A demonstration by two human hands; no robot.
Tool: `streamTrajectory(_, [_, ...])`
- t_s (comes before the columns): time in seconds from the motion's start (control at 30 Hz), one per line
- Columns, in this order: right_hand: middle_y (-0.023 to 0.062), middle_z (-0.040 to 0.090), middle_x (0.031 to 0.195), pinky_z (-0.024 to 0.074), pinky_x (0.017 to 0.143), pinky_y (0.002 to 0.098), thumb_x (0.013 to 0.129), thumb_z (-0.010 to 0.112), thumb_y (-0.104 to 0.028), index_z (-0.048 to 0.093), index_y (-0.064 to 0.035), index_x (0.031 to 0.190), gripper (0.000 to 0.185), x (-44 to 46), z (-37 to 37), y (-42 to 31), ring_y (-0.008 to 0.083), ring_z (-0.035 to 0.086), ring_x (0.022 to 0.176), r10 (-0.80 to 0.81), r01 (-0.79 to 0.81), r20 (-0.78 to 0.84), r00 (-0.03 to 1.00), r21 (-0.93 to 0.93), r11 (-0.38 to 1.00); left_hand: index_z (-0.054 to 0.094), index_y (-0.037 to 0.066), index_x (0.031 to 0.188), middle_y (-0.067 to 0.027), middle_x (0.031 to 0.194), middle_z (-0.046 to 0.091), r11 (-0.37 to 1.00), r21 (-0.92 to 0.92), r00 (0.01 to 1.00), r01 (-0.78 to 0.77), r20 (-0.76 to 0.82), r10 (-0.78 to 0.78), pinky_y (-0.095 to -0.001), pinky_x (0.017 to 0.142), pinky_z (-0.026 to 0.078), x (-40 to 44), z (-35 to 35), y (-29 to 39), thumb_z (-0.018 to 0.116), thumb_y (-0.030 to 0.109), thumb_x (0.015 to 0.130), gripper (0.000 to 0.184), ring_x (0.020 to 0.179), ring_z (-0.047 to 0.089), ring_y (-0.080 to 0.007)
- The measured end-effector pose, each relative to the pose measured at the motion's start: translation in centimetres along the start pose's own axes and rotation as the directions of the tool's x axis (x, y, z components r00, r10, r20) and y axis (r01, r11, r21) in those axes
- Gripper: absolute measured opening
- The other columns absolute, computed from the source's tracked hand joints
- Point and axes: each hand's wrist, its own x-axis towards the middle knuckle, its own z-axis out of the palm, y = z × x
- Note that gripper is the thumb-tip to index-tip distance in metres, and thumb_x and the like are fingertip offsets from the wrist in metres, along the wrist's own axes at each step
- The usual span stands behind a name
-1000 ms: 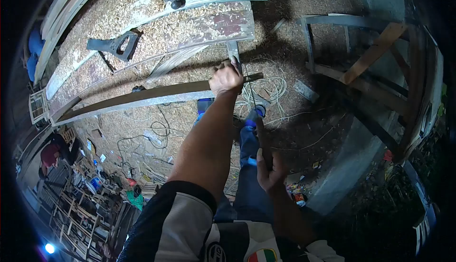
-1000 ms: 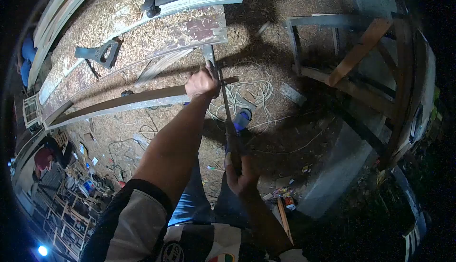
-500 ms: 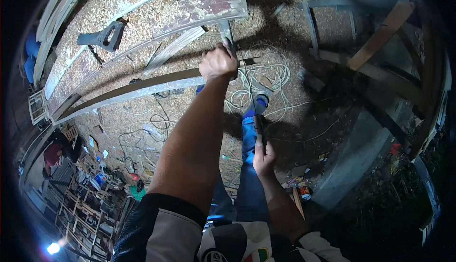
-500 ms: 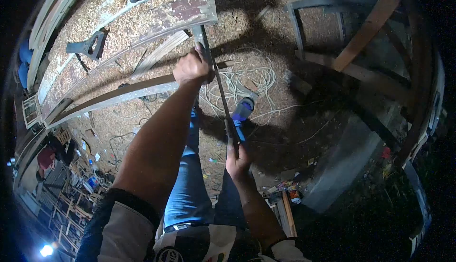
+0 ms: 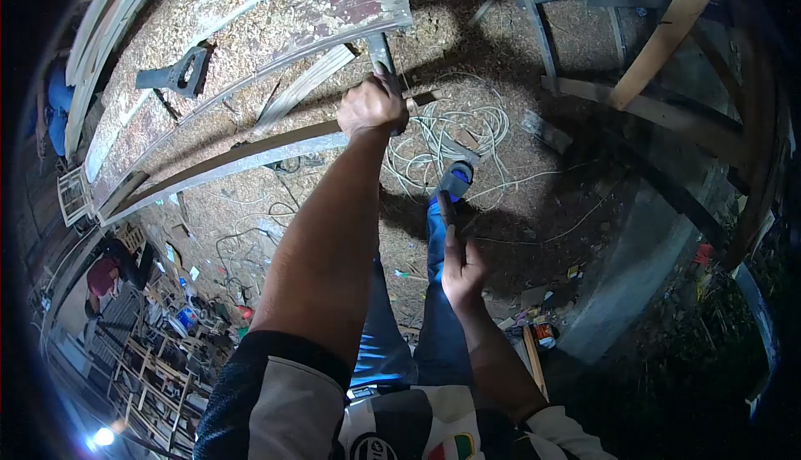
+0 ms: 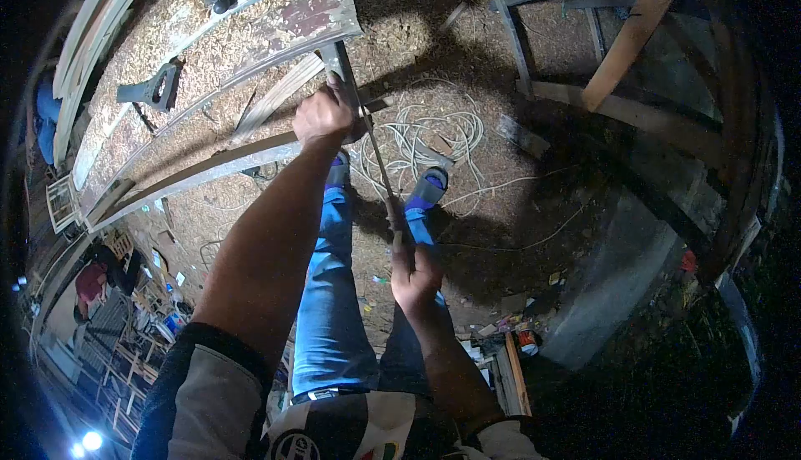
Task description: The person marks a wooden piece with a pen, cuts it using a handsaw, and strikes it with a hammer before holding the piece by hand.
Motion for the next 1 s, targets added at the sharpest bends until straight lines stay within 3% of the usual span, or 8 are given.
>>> streamTrajectory(0.1, [0.0007,0.049,0.061,0.0333,0.051,0.0301,0.099,0.063,-0.011,0.064,-0.0025,0.083,0.018,0.4,0.1,-0.9,0.0074,0.044,0.058,-0.085,0.086,-0.027,0.996,0.060,0.995,0.073,0.005,0.104,-0.0249,0.104,0.071,1.000,-0.011,1.000,0.002,-0.017,-0.002,-0.0496,0.089,0.053,0.2,-0.7,0.3,0.032,0.051,0.101,0.062,0.101,0.069,-0.0417])
streamTrajectory(0.23, [0.0151,0.060,0.068,0.0409,0.051,0.0355,0.092,0.070,-0.006,0.064,0.0015,0.082,0.014,0.0,0.8,1.2,0.0242,0.056,0.055,-0.002,0.004,0.023,1.000,-0.076,0.997,0.074,0.005,0.098,-0.0250,0.100,0.072,0.999,-0.029,0.999,0.030,-0.028,-0.031,-0.0503,0.088,0.054,-0.1,0.1,0.3,0.033,0.051,0.100,0.062,0.100,0.070,-0.0417])
streamTrajectory(0.43, [0.0151,0.052,0.058,0.0349,0.047,0.0377,0.094,0.069,-0.011,0.054,-0.0012,0.067,0.032,0.4,0.7,-2.0,0.0249,0.052,0.049,0.001,0.008,-0.088,0.996,0.106,0.994,0.074,0.007,0.100,-0.0235,0.103,0.072,1.000,-0.011,0.999,0.012,-0.049,-0.012,-0.0497,0.088,0.054,-0.1,-0.1,0.3,0.032,0.050,0.101,0.060,0.100,0.070,-0.0400])
streamTrajectory(0.5, [0.0137,0.053,0.058,0.0338,0.047,0.0376,0.096,0.067,-0.014,0.054,-0.0018,0.069,0.032,1.2,1.0,-1.7,0.0234,0.051,0.050,-0.016,0.014,-0.009,1.000,-0.161,0.987,0.074,0.007,0.101,-0.0235,0.103,0.072,1.000,-0.018,1.000,0.006,-0.014,-0.006,-0.0496,0.088,0.054,-0.2,-0.1,0.2,0.033,0.050,0.101,0.060,0.101,0.070,-0.0400])
streamTrajectory(0.53, [0.0116,0.050,0.056,0.0329,0.047,0.0378,0.097,0.066,-0.016,0.055,-0.0024,0.071,0.032,1.8,1.4,-2.7,0.0214,0.049,0.049,0.054,-0.054,0.000,0.999,-0.011,0.998,0.074,0.007,0.103,-0.0234,0.103,0.072,1.000,-0.021,1.000,0.001,0.005,-0.001,-0.0496,0.088,0.054,-0.1,-0.3,0.2,0.033,0.050,0.101,0.060,0.101,0.070,-0.0400])
streamTrajectory(0.67, [0.0094,0.052,0.058,0.0327,0.048,0.0367,0.099,0.064,-0.016,0.055,-0.0030,0.072,0.031,0.8,0.8,-2.6,0.0171,0.048,0.052,-0.078,0.079,-0.050,0.996,0.010,0.997,0.074,0.003,0.099,-0.0282,0.103,0.071,0.997,-0.080,1.000,-0.007,0.005,0.007,-0.0515,0.089,0.054,0.3,-0.1,-0.2,0.035,0.055,0.098,0.065,0.101,0.069,-0.0428])
streamTrajectory(0.9, [0.0064,0.057,0.064,0.0387,0.054,0.0315,0.099,0.063,-0.012,0.062,-0.0014,0.079,0.022,0.4,-0.2,-4.2,0.0126,0.053,0.060,0.075,-0.076,0.039,0.996,0.018,0.997,0.074,0.003,0.099,-0.0271,0.104,0.071,0.996,-0.080,0.999,0.035,-0.001,-0.035,-0.0510,0.090,0.053,0.4,0.1,-0.1,0.030,0.054,0.100,0.068,0.102,0.069,-0.0426])
streamTrajectory(1.0, [0.0066,0.055,0.063,0.0382,0.053,0.0321,0.098,0.064,-0.010,0.062,-0.0008,0.080,0.020,0.4,-0.4,-5.4,0.0127,0.052,0.058,0.096,-0.097,0.018,0.995,0.066,0.993,0.071,0.007,0.105,-0.0226,0.101,0.073,0.999,-0.045,1.000,0.007,0.006,-0.006,-0.0510,0.085,0.055,0.3,-0.1,0.1,0.038,0.047,0.101,0.053,0.098,0.070,-0.0401])
